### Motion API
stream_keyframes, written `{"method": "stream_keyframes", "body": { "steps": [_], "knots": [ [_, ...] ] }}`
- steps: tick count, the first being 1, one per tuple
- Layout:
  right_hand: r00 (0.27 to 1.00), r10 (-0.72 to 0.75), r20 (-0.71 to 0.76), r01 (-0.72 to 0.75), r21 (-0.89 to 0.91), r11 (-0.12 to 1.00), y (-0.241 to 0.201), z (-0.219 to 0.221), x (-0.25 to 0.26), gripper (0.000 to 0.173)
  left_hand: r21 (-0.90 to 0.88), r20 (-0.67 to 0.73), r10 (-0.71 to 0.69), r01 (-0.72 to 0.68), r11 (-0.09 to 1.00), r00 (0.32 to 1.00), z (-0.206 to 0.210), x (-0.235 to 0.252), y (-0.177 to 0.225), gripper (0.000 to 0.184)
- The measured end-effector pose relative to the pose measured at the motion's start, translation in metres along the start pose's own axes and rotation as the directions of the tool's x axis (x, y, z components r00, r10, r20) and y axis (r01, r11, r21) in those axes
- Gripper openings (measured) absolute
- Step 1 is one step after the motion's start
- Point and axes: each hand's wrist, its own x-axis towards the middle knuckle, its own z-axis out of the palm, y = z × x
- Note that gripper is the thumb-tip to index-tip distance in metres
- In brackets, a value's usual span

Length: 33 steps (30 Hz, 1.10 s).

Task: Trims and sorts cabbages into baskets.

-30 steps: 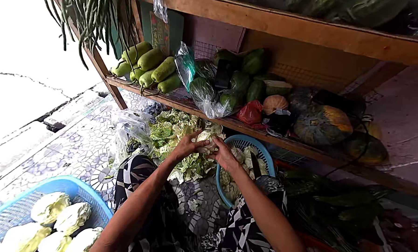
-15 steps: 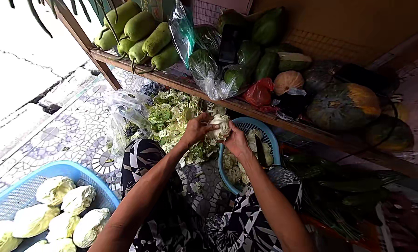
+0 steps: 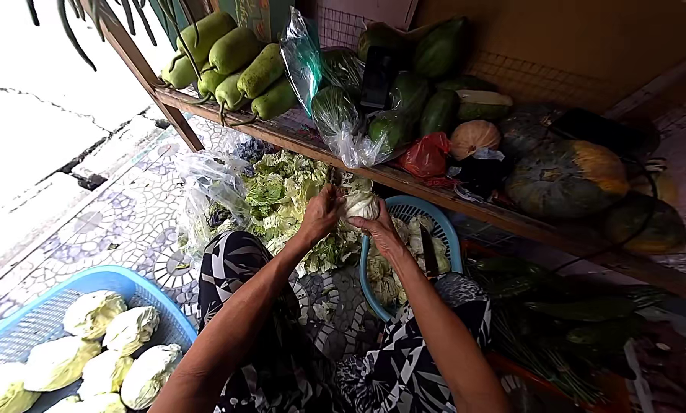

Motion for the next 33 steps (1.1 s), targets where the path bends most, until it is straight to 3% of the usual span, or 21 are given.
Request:
{"method": "stream_keyframes", "body": {
  "steps": [3,6,10,13,15,17,20,22,24,26,29,30,33],
  "knots": [
    [0.999,-0.019,0.037,0.015,0.083,0.996,0.001,-0.004,0.002,0.084,-0.034,-0.125,-0.063,0.059,0.998,0.990,-0.003,-0.003,0.001,0.021],
    [0.993,0.012,0.117,-0.036,0.205,0.978,0.001,-0.005,0.001,0.054,-0.204,-0.202,-0.135,0.093,0.974,0.970,-0.008,-0.005,-0.004,0.019],
    [0.980,0.093,0.177,-0.158,0.399,0.903,0.004,-0.004,0.000,0.035,-0.416,-0.293,-0.323,0.185,0.891,0.900,-0.017,0.001,-0.001,0.022],
    [0.973,0.067,0.221,-0.188,0.587,0.787,0.010,-0.010,0.005,0.041,-0.532,-0.406,-0.402,0.145,0.834,0.821,-0.025,0.010,-0.009,0.024],
    [0.966,0.031,0.257,-0.195,0.641,0.743,0.011,-0.013,0.008,0.059,-0.550,-0.368,-0.388,0.139,0.824,0.845,-0.027,0.004,-0.008,0.030],
    [0.964,0.011,0.264,-0.174,0.603,0.779,0.008,-0.012,0.007,0.077,-0.574,-0.218,-0.335,0.157,0.804,0.917,-0.023,-0.004,-0.004,0.046],
    [0.967,0.011,0.254,-0.131,0.461,0.878,0.008,-0.005,0.005,0.085,-0.512,0.032,-0.213,0.199,0.836,0.977,-0.015,-0.008,-0.001,0.082],
    [0.974,0.011,0.227,-0.091,0.345,0.934,0.010,0.000,0.007,0.061,-0.366,0.105,-0.165,0.192,0.911,0.981,-0.013,-0.009,-0.003,0.081],
    [0.986,-0.033,0.166,-0.003,0.212,0.977,0.011,0.004,0.008,0.063,-0.239,0.170,-0.197,0.234,0.942,0.966,-0.011,-0.006,0.001,0.095],
    [0.976,-0.125,0.178,0.119,0.044,0.992,0.004,0.003,0.005,0.077,-0.219,0.254,-0.199,0.257,0.941,0.946,-0.010,-0.003,0.002,0.087],
    [0.958,-0.197,0.206,0.228,-0.136,0.964,-0.011,-0.005,0.001,0.085,-0.347,0.267,-0.183,0.271,0.898,0.946,-0.011,0.002,-0.003,0.043],
    [0.953,-0.207,0.220,0.245,-0.160,0.956,-0.013,-0.009,0.001,0.087,-0.377,0.256,-0.176,0.266,0.887,0.950,-0.012,0.003,-0.005,0.036],
    [0.940,-0.246,0.235,0.288,-0.163,0.944,-0.020,-0.018,0.002,0.085,-0.356,0.251,-0.113,0.200,0.913,0.961,-0.015,0.004,-0.004,0.038]
  ]
}}
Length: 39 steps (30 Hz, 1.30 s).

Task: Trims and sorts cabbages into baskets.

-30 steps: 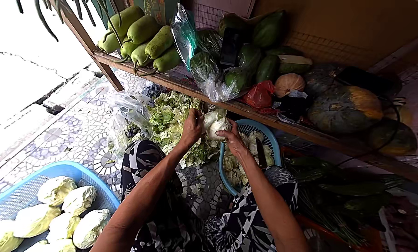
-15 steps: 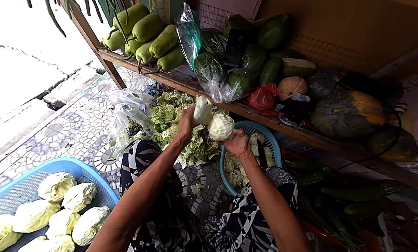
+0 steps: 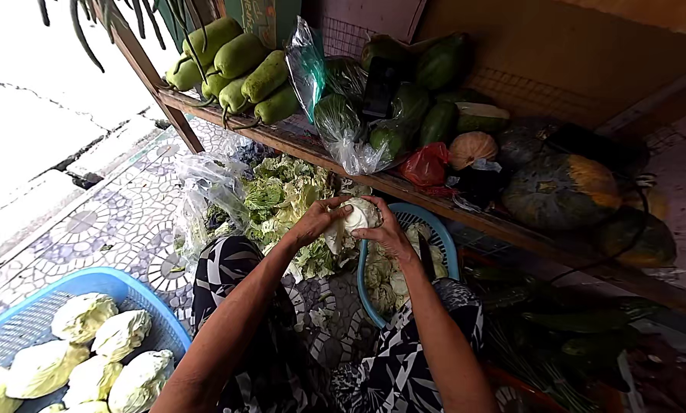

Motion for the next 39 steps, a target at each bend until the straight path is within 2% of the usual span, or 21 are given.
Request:
{"method": "stream_keyframes", "body": {
  "steps": [4,8,10,13,17,22,25,28,30,35,39],
  "knots": [
    [0.995,-0.032,-0.099,0.040,0.080,0.996,0.002,-0.014,0.000,0.081,0.161,-0.034,-0.001,0.006,0.987,0.999,0.005,-0.003,0.007,0.041],
    [0.987,-0.080,-0.142,0.103,0.165,0.981,0.007,-0.016,0.001,0.061,0.350,-0.072,0.076,-0.046,0.935,0.995,0.006,-0.002,0.010,0.040],
    [0.989,-0.072,-0.131,0.098,0.205,0.974,0.011,-0.017,0.001,0.057,0.369,-0.027,0.092,-0.076,0.926,0.995,0.007,-0.003,0.009,0.039],
    [0.990,-0.082,-0.112,0.102,0.191,0.976,0.014,-0.018,0.000,0.058,0.379,0.029,0.097,-0.100,0.920,0.995,0.005,-0.003,0.005,0.049],
    [0.991,-0.093,-0.100,0.111,0.195,0.974,0.016,-0.018,-0.001,0.058,0.393,0.073,0.137,-0.155,0.907,0.988,-0.001,-0.005,0.003,0.040],
    [0.991,-0.050,-0.125,0.077,0.219,0.973,0.022,-0.012,0.003,0.050,0.592,0.127,0.300,-0.315,0.742,0.945,0.003,-0.002,-0.006,0.041],
    [0.987,-0.034,-0.157,0.069,0.221,0.973,0.023,-0.007,0.004,0.047,0.713,0.113,0.292,-0.282,0.642,0.950,0.009,-0.001,-0.009,0.042],
    [0.983,-0.020,-0.182,0.065,0.243,0.968,0.024,-0.001,0.003,0.045,0.755,0.067,0.287,-0.236,0.611,0.956,0.013,-0.001,-0.010,0.043],
    [0.981,0.021,-0.192,0.037,0.295,0.955,0.026,0.002,0.005,0.041,0.746,0.042,0.301,-0.230,0.624,0.953,0.015,-0.001,-0.009,0.041],
    [0.937,0.294,-0.188,-0.165,0.504,0.848,0.025,0.013,0.005,0.033,0.683,-0.004,0.316,-0.228,0.693,0.949,0.014,0.000,-0.006,0.036],
    [0.931,0.323,-0.170,-0.189,0.534,0.824,0.033,0.018,0.009,0.032,0.723,-0.015,0.267,-0.175,0.669,0.963,0.014,-0.002,0.000,0.036]
  ]
}}
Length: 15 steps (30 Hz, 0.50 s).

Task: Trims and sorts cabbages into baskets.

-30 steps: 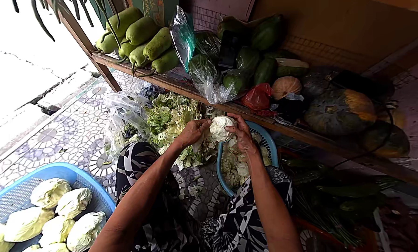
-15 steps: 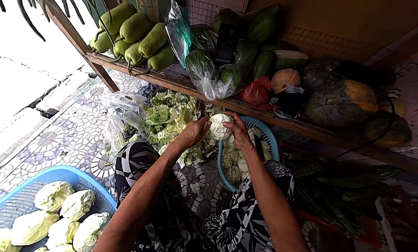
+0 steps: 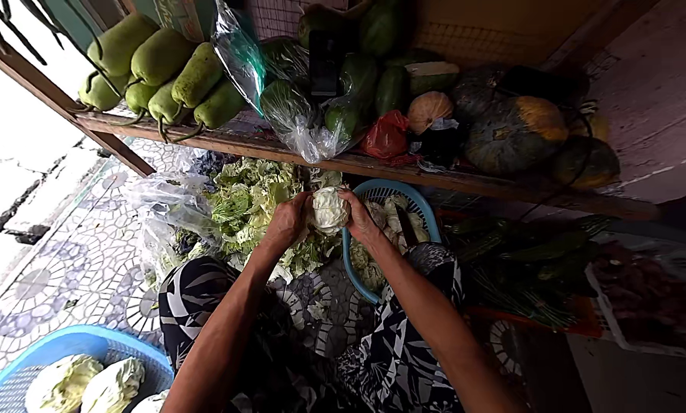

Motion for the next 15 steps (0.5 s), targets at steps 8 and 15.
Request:
{"method": "stream_keyframes", "body": {
  "steps": [8,15],
  "knots": [
    [1.000,-0.009,0.015,0.005,0.245,0.970,-0.014,0.015,-0.014,0.034,-0.056,-0.084,-0.378,0.375,0.925,0.922,-0.014,0.011,-0.004,0.042],
    [0.993,0.093,0.072,-0.113,0.354,0.928,-0.022,0.013,-0.019,0.051,-0.096,-0.127,-0.461,0.452,0.887,0.878,-0.011,0.006,-0.025,0.080]
  ]
}}
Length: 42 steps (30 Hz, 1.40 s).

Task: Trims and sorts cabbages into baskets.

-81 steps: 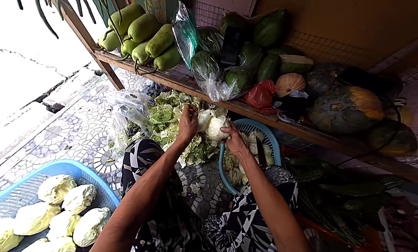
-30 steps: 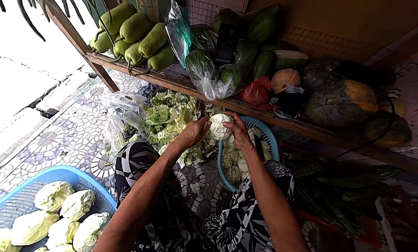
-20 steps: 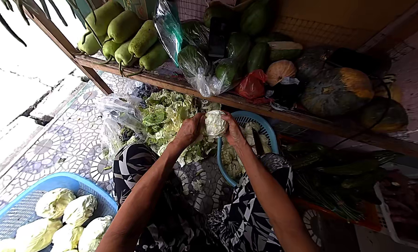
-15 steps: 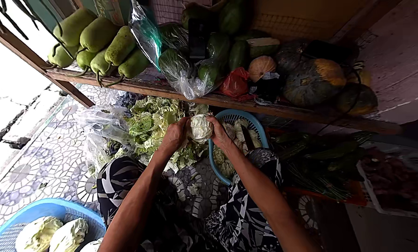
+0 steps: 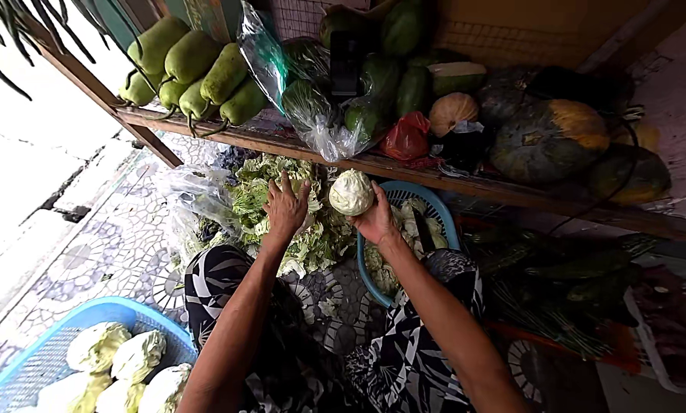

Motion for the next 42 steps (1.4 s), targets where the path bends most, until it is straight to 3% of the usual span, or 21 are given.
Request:
{"method": "stream_keyframes", "body": {
  "steps": [2,4,6,9,13,16,19,21,24,25,27,29,31,33,36,38,42],
  "knots": [
    [1.000,0.015,0.016,-0.015,0.037,0.999,0.001,0.001,-0.002,0.052,-0.212,0.140,0.078,-0.047,0.976,0.987,0.002,-0.010,0.005,0.075],
    [0.997,0.041,0.060,-0.041,-0.004,0.999,0.002,0.001,-0.003,0.056,-0.459,0.332,0.198,-0.025,0.888,0.922,0.006,-0.013,0.011,0.064],
    [0.994,0.090,0.062,-0.077,-0.184,0.980,0.002,0.001,-0.002,0.062,-0.576,0.346,0.256,-0.011,0.818,0.903,0.010,-0.015,0.016,0.063],
    [0.994,0.100,-0.034,-0.106,-0.322,0.941,0.005,-0.002,0.004,0.064,-0.519,0.213,0.260,-0.116,0.847,0.942,0.005,-0.016,0.015,0.075],
    [0.994,0.105,-0.023,-0.108,-0.190,0.976,0.006,-0.001,0.003,0.052,-0.508,0.171,0.272,-0.153,0.848,0.947,0.007,-0.016,0.010,0.048],
    [0.991,0.128,-0.032,-0.130,-0.107,0.986,0.003,0.004,0.000,0.057,-0.483,0.173,0.299,-0.184,0.856,0.938,0.010,-0.015,0.010,0.055],
    [0.991,0.125,-0.055,-0.129,-0.067,0.989,0.006,0.005,0.001,0.055,-0.366,0.120,0.378,-0.313,0.876,0.918,0.025,-0.009,0.012,0.085],
    [0.993,0.113,-0.025,-0.115,-0.070,0.991,0.006,0.003,0.001,0.053,-0.363,0.105,0.395,-0.334,0.870,0.913,0.024,-0.010,0.013,0.072],
    [0.995,0.097,0.006,-0.096,-0.106,0.990,0.004,0.000,0.000,0.051,-0.436,0.067,0.405,-0.338,0.834,0.912,0.014,-0.014,0.011,0.036],
    [0.996,0.087,0.012,-0.085,-0.109,0.990,0.004,-0.001,0.000,0.049,-0.444,0.056,0.403,-0.339,0.830,0.913,0.014,-0.014,0.010,0.034],
    [0.998,0.066,0.017,-0.064,-0.095,0.993,0.005,-0.002,0.001,0.045,-0.430,0.075,0.355,-0.291,0.855,0.932,0.014,-0.016,0.012,0.039],
    [0.999,0.045,-0.013,-0.046,-0.110,0.993,0.010,-0.001,0.003,0.042,-0.398,0.134,0.313,-0.239,0.886,0.940,0.016,-0.015,0.015,0.060],
    [0.999,0.023,-0.038,-0.027,-0.124,0.992,0.013,0.000,0.004,0.043,-0.352,0.121,0.355,-0.294,0.889,0.927,0.021,-0.012,0.016,0.074],
    [0.999,-0.016,-0.049,0.008,-0.152,0.988,0.013,0.000,0.004,0.046,-0.382,0.096,0.428,-0.364,0.850,0.899,0.021,-0.011,0.013,0.057],
    [0.994,-0.058,-0.096,0.040,-0.172,0.984,0.009,-0.003,0.005,0.048,-0.443,-0.033,0.508,-0.468,0.765,0.861,0.020,-0.010,0.009,0.016],
    [0.993,-0.045,-0.107,0.027,-0.168,0.985,0.005,-0.006,0.007,0.042,-0.405,-0.074,0.498,-0.483,0.777,0.864,0.019,-0.011,0.009,0.013],
    [0.994,0.060,-0.087,-0.072,-0.138,0.988,0.000,-0.006,0.003,0.044,-0.407,-0.080,0.293,-0.300,0.863,0.953,0.017,-0.015,0.010,0.020]
  ]
}}
